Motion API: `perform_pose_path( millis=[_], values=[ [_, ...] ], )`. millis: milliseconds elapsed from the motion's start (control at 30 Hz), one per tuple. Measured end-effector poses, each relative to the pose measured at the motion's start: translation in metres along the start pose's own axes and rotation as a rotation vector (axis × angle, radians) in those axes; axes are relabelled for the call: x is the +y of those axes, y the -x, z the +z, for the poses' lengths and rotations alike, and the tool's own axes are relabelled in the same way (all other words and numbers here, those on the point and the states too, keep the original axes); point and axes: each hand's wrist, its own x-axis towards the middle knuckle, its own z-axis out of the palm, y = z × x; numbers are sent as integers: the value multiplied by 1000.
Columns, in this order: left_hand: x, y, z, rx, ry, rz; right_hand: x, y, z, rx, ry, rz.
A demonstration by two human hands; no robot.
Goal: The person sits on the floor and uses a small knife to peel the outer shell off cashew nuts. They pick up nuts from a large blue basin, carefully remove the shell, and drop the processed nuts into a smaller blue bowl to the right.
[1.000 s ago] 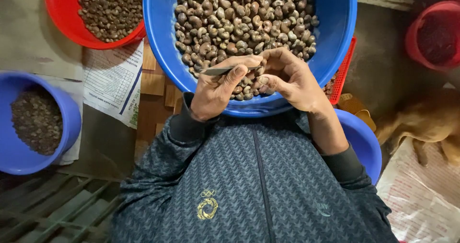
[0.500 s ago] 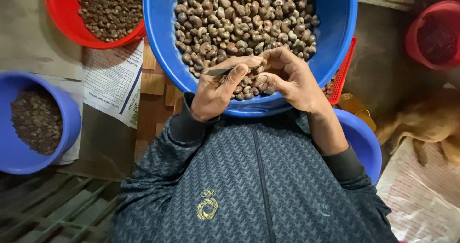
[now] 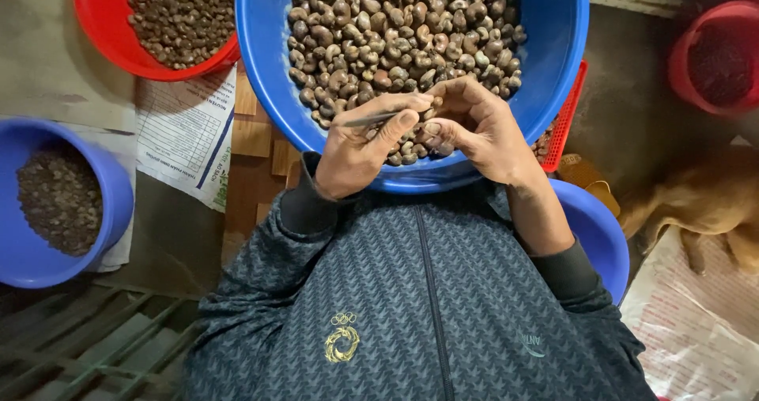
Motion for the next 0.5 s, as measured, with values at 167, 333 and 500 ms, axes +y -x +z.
perform_pose_path(
  millis=[167,333,500],
  values=[
    [0,-2,2,30,1,18,6,0,-2,22,-8,-5],
    [-3,1,1,37,1,7,8,0,-1,42,-13,0],
    [4,-1,11,92,65,90,11,0,-4,53,-2,1]
  ],
)
